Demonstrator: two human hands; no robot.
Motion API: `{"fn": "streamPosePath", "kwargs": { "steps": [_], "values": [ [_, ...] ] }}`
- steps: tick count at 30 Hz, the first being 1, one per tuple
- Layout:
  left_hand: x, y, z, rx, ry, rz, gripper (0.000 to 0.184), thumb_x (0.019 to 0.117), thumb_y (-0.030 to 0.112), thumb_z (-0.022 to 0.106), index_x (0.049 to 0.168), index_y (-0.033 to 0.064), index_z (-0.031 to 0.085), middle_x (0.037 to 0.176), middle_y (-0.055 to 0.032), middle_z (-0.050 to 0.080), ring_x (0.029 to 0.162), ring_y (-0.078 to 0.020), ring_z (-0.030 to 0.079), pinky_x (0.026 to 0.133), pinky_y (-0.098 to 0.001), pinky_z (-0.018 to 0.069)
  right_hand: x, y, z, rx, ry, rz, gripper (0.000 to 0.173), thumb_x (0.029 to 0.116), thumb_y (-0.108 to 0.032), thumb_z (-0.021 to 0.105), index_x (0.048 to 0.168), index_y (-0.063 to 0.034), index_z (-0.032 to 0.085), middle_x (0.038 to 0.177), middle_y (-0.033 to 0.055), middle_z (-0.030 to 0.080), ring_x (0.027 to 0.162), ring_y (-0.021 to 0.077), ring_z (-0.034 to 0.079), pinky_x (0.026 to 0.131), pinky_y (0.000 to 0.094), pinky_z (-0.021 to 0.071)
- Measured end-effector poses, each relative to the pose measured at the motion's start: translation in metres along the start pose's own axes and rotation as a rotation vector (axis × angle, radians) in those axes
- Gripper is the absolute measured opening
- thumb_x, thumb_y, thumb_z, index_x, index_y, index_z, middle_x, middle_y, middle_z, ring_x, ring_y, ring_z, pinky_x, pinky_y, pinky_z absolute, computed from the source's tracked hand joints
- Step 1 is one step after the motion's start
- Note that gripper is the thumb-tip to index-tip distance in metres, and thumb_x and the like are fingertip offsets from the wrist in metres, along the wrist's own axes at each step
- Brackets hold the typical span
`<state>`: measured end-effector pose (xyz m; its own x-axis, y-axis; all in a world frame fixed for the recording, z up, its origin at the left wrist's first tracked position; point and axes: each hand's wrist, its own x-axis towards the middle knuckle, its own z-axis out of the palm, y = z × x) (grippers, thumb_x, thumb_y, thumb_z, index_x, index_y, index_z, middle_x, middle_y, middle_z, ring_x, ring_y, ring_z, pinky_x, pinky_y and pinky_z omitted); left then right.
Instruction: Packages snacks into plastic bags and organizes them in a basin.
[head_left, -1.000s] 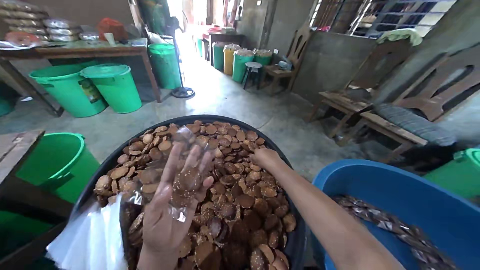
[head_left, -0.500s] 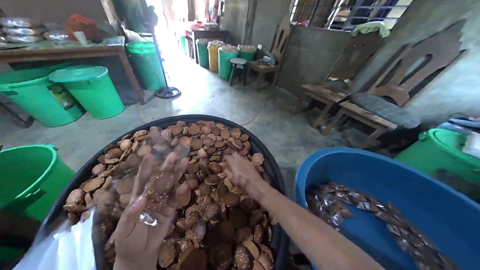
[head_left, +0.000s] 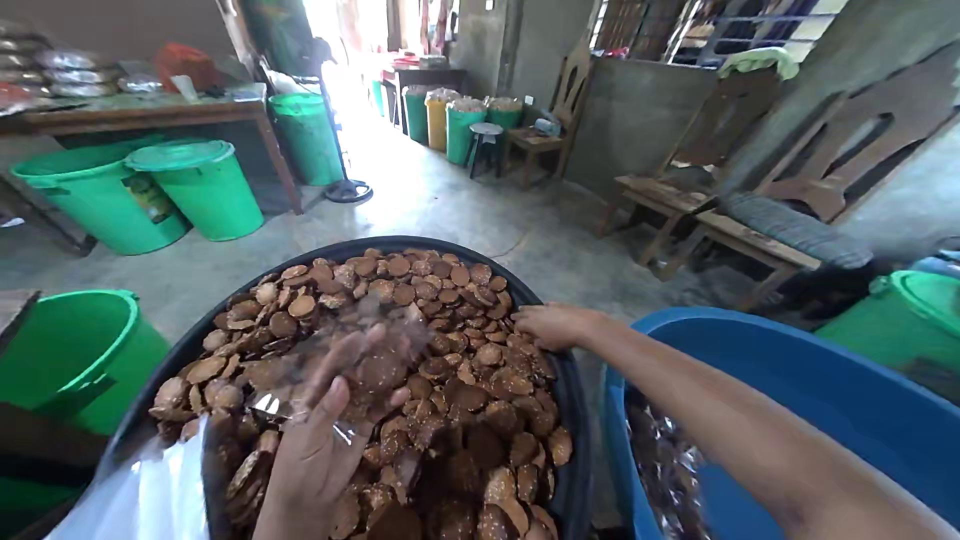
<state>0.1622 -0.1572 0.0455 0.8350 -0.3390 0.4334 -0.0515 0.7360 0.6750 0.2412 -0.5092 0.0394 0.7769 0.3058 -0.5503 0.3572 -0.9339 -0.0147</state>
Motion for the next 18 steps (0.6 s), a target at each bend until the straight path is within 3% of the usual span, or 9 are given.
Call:
{"fn": "streamPosePath", "kwargs": {
  "steps": [3,5,7,10,12,14,16,18],
  "values": [
    [-0.002,-0.002,-0.003,-0.034,0.026,-0.032,0.043,0.0969,0.042,0.063,0.135,0.0223,0.066,0.14,-0.0076,0.064,0.121,-0.0256,0.066,0.089,-0.0377,0.0617,-0.001,-0.003,0.005,-0.031,0.087,-0.048,0.037,0.1025,-0.011,0.057,0.136,0.005,0.057,0.14,0.0268,0.057,0.137,0.0445,0.049,0.115,0.0638,0.0302],
    [-0.001,-0.005,-0.002,-0.054,0.102,-0.052,0.052,0.0938,0.054,0.06,0.133,0.0202,0.068,0.136,-0.0096,0.066,0.117,-0.0269,0.069,0.086,-0.0387,0.0629,-0.003,-0.006,0.011,-0.036,0.187,-0.078,0.033,0.1061,-0.014,0.051,0.131,0.0065,0.055,0.125,0.0301,0.062,0.121,0.0471,0.06,0.105,0.0613,0.0429],
    [-0.001,-0.007,-0.003,-0.077,0.161,-0.061,0.06,0.0918,0.058,0.061,0.135,0.0165,0.065,0.133,-0.0131,0.067,0.114,-0.0296,0.07,0.084,-0.0406,0.0634,-0.003,-0.007,0.015,-0.017,0.291,-0.08,0.032,0.1083,-0.014,0.046,0.132,0.0067,0.053,0.126,0.0312,0.061,0.118,0.0485,0.061,0.099,0.0607,0.0483],
    [0.0,-0.007,-0.005,-0.114,0.179,-0.077,0.059,0.0932,0.05,0.064,0.139,0.0122,0.061,0.132,-0.0157,0.067,0.111,-0.0298,0.071,0.085,-0.0403,0.0635,0.005,0.004,0.027,0.001,0.435,-0.068,0.034,0.1086,-0.012,0.044,0.138,0.0029,0.054,0.138,0.0283,0.057,0.128,0.046,0.057,0.107,0.0584,0.0457],
    [0.0,-0.007,-0.006,-0.101,0.178,-0.096,0.057,0.0944,0.034,0.07,0.145,0.0121,0.054,0.135,-0.0162,0.065,0.111,-0.0284,0.071,0.085,-0.0375,0.0633,0.008,0.003,0.029,0.068,0.448,-0.032,0.035,0.1061,-0.012,0.05,0.138,0.0017,0.056,0.138,0.0279,0.058,0.129,0.0463,0.056,0.108,0.0596,0.0437],
    [0.0,-0.007,-0.002,-0.06,0.195,-0.118,0.069,0.0895,0.023,0.077,0.15,0.0126,0.046,0.135,-0.0156,0.065,0.109,-0.027,0.071,0.083,-0.0354,0.0634,-0.002,-0.012,0.022,0.416,0.537,0.033,0.039,0.1051,-0.011,0.053,0.14,0.0058,0.053,0.137,0.0271,0.058,0.129,0.0395,0.058,0.11,0.0532,0.044],
    [-0.001,-0.005,-0.001,-0.036,0.171,-0.121,0.075,0.0865,0.025,0.08,0.152,0.0141,0.045,0.137,-0.0135,0.064,0.111,-0.026,0.071,0.081,-0.0342,0.0636,-0.013,-0.04,0.014,1.041,0.874,-0.011,0.038,0.1029,-0.005,0.053,0.139,0.0075,0.051,0.123,0.021,0.063,0.104,0.0236,0.069,0.091,0.0369,0.0586],
    [-0.002,-0.008,-0.001,-0.051,0.114,-0.111,0.073,0.0868,0.026,0.08,0.15,0.0136,0.047,0.138,-0.0132,0.064,0.113,-0.0266,0.07,0.082,-0.0342,0.0637,-0.035,-0.078,-0.004,1.67,0.998,-0.157,0.035,0.104,0.002,0.044,0.139,0.0028,0.049,0.114,0.0094,0.063,0.09,0.0145,0.07,0.079,0.0299,0.0622]
  ]
}}
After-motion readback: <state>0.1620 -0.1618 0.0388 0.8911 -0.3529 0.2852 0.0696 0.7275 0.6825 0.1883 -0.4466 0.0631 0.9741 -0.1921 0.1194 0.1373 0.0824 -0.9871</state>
